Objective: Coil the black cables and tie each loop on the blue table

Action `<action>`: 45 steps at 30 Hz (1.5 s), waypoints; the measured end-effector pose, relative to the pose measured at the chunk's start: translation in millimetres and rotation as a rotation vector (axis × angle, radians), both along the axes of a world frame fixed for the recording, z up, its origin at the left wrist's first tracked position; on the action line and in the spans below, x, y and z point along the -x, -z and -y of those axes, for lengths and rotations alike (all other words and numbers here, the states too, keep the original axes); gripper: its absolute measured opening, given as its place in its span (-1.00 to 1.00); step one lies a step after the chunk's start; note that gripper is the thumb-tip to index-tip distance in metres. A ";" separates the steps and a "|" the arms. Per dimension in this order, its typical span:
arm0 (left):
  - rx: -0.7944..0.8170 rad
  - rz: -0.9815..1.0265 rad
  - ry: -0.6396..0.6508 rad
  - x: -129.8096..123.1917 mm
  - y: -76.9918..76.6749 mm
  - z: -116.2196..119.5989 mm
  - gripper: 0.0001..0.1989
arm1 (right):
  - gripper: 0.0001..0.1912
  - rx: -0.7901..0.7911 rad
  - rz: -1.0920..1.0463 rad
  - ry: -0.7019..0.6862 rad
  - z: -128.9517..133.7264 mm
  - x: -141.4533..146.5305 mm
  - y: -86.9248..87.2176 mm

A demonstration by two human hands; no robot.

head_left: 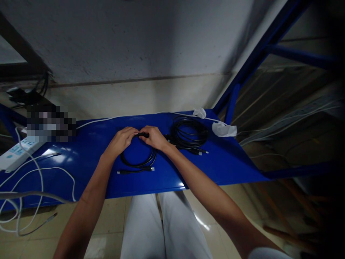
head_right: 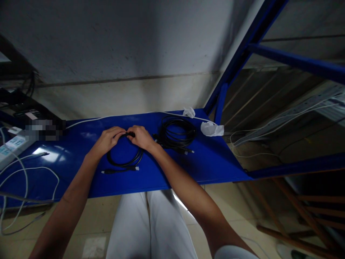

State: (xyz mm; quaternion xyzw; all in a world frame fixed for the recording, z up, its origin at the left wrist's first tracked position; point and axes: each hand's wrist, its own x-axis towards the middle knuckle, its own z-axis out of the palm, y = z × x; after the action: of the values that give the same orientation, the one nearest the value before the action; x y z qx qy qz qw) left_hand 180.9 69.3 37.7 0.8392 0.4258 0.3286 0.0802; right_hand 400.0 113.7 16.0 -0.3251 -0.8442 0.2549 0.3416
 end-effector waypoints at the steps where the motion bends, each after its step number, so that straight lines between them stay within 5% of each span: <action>1: 0.001 -0.014 0.002 0.3 -0.3 0.5 -0.73 | -0.80 0.003 0.006 -0.001 0.7 -0.1 -0.4; 9: 0.050 0.007 -0.011 -1.5 1.0 3.4 -0.75 | -0.83 0.042 -0.025 -0.004 1.4 -0.5 -2.5; 15: 0.070 -0.011 -0.071 9.9 2.3 13.0 -0.76 | -0.72 0.068 -0.102 -0.129 5.6 0.9 -6.9; 27: 0.067 -0.045 -0.261 49.4 12.9 78.4 -0.77 | -0.70 0.014 -0.085 -0.320 29.9 20.2 -7.6; 32: -0.038 -0.074 -0.308 18.8 -1.4 115.2 -0.68 | -0.76 -0.027 -0.074 -0.255 24.4 17.2 -5.7; 38: 0.090 -0.098 -0.182 -17.4 2.9 173.8 -0.46 | -0.78 -0.094 -0.087 -0.187 22.7 15.7 -7.9; 45: 0.036 -0.067 -0.179 14.9 22.9 186.7 -0.83 | -0.72 -0.187 -0.016 -0.101 39.5 -2.9 -25.1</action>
State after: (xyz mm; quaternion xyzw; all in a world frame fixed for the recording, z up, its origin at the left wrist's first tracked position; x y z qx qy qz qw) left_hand 166.0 -117.5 14.8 0.8068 0.5072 0.2986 0.0514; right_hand 402.9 74.2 41.2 -0.2467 -0.8768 0.1943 0.3641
